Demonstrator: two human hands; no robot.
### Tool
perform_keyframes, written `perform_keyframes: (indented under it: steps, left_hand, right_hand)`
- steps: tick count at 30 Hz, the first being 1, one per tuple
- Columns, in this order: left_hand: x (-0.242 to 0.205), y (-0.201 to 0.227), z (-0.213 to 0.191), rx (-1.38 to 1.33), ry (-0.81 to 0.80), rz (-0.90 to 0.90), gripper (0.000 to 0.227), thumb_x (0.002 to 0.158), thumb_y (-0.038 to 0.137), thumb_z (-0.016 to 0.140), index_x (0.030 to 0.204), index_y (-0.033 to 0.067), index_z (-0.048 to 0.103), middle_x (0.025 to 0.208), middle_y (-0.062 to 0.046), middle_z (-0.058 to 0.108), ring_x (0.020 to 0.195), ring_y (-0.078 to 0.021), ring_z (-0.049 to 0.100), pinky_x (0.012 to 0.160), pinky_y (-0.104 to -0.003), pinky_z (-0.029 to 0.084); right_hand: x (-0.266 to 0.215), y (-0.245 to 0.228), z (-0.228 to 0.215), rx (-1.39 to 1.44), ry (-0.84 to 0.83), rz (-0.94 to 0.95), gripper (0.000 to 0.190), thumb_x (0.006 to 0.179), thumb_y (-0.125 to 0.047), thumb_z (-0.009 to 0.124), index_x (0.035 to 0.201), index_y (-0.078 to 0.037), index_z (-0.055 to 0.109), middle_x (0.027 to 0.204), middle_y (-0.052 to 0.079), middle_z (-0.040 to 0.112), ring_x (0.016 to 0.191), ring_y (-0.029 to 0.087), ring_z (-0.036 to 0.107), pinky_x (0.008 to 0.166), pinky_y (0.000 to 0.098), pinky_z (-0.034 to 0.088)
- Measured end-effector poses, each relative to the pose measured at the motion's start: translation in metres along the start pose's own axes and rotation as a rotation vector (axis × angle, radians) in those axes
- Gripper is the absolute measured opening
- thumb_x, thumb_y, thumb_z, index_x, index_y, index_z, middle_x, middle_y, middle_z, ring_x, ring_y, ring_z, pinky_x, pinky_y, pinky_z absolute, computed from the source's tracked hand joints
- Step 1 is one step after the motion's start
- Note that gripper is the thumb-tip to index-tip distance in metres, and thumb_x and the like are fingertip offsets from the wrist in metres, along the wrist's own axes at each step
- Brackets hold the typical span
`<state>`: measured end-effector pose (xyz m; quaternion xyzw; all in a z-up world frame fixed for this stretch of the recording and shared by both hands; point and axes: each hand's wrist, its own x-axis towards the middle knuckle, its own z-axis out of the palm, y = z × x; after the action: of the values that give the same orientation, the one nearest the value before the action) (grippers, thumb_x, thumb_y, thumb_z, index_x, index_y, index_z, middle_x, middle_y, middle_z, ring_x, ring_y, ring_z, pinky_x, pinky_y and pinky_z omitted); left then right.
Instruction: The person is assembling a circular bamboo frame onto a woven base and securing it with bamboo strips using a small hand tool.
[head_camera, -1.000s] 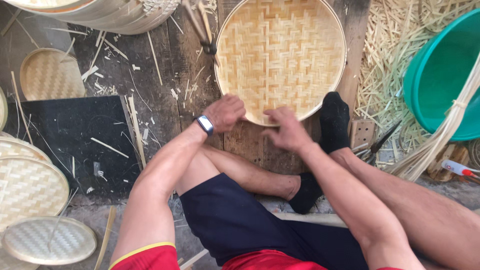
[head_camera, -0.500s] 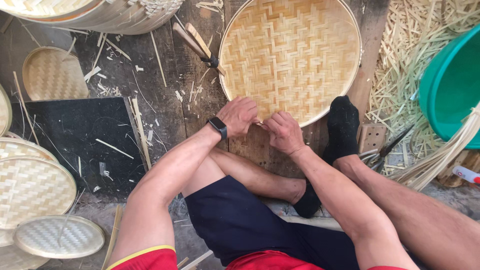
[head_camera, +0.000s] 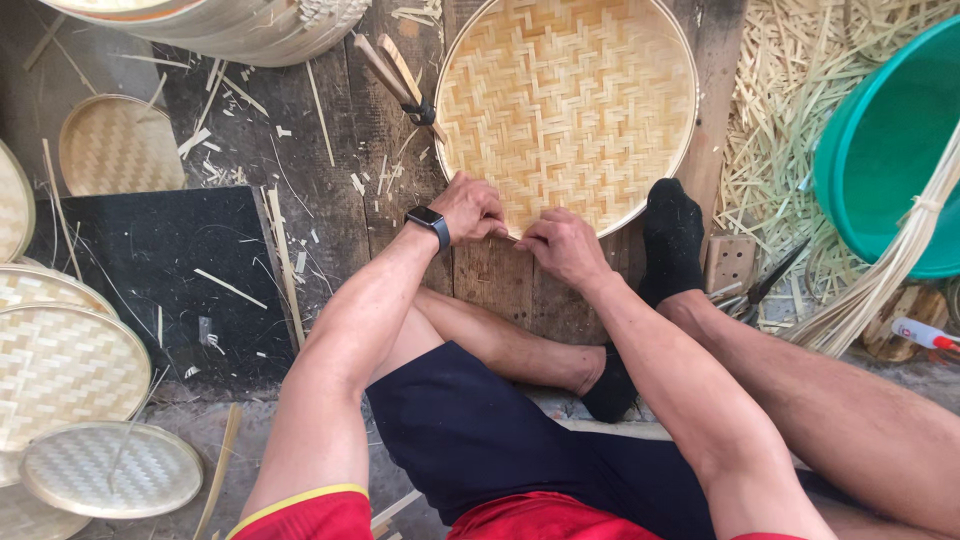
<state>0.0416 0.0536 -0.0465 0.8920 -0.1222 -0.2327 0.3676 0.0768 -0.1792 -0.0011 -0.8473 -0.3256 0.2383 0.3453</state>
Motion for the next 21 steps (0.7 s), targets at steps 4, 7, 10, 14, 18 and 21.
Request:
perform_keyframes:
  steps: [4, 7, 10, 14, 18, 21]
  left_hand:
    - [-0.004, -0.009, -0.003, -0.092, -0.010, -0.035, 0.025, 0.081, 0.035, 0.084, 0.080, 0.0128, 0.073, 0.082, -0.001, 0.067, 0.084, -0.0188, 0.063, 0.084, -0.037, 0.049]
    - [-0.016, -0.020, 0.001, 0.083, 0.130, 0.152, 0.029, 0.082, 0.035, 0.082, 0.075, 0.0110, 0.069, 0.081, -0.003, 0.066, 0.083, -0.0199, 0.061, 0.085, -0.038, 0.048]
    - [-0.025, -0.030, 0.001, 0.305, 0.211, 0.285, 0.022, 0.094, 0.030, 0.075, 0.082, 0.0129, 0.066, 0.087, -0.004, 0.061, 0.086, -0.0198, 0.058, 0.084, -0.036, 0.049]
    - [-0.025, -0.019, 0.016, 0.235, 0.109, 0.246, 0.008, 0.095, 0.015, 0.068, 0.088, 0.0117, 0.066, 0.088, -0.003, 0.057, 0.086, -0.0203, 0.055, 0.078, -0.035, 0.047]
    - [-0.021, -0.001, 0.027, 0.142, 0.359, 0.314, 0.010, 0.088, 0.015, 0.069, 0.087, 0.0084, 0.062, 0.090, -0.006, 0.054, 0.091, -0.0261, 0.056, 0.077, -0.040, 0.045]
    - [-0.023, 0.003, 0.026, 0.090, 0.306, 0.252, 0.011, 0.089, 0.013, 0.071, 0.085, 0.0082, 0.062, 0.089, -0.007, 0.053, 0.091, -0.0269, 0.055, 0.076, -0.041, 0.042]
  right_hand:
    - [-0.008, -0.003, -0.004, -0.051, 0.061, 0.039, 0.012, 0.079, -0.021, 0.084, 0.078, -0.010, 0.078, 0.079, 0.007, 0.068, 0.085, 0.028, 0.064, 0.077, 0.0453, 0.046]
    - [-0.014, -0.005, -0.004, -0.030, 0.103, 0.060, 0.008, 0.080, -0.019, 0.082, 0.080, -0.011, 0.079, 0.081, 0.005, 0.068, 0.087, 0.026, 0.062, 0.080, 0.0437, 0.042]
    - [-0.012, -0.010, -0.007, -0.052, 0.055, 0.063, 0.009, 0.082, -0.017, 0.082, 0.080, -0.010, 0.077, 0.081, 0.006, 0.066, 0.087, 0.026, 0.061, 0.080, 0.0427, 0.041]
    - [-0.007, -0.016, -0.003, -0.026, 0.059, -0.093, 0.015, 0.076, -0.012, 0.079, 0.087, -0.004, 0.072, 0.085, 0.010, 0.064, 0.089, 0.031, 0.060, 0.080, 0.0442, 0.043]
    - [-0.002, -0.004, 0.003, 0.032, 0.096, -0.113, 0.008, 0.084, -0.006, 0.075, 0.091, -0.005, 0.070, 0.089, 0.008, 0.065, 0.090, 0.031, 0.060, 0.082, 0.0426, 0.046]
    - [-0.003, 0.006, 0.012, -0.017, 0.114, -0.129, 0.005, 0.085, -0.005, 0.073, 0.089, -0.005, 0.071, 0.087, 0.009, 0.064, 0.090, 0.031, 0.060, 0.082, 0.0415, 0.047]
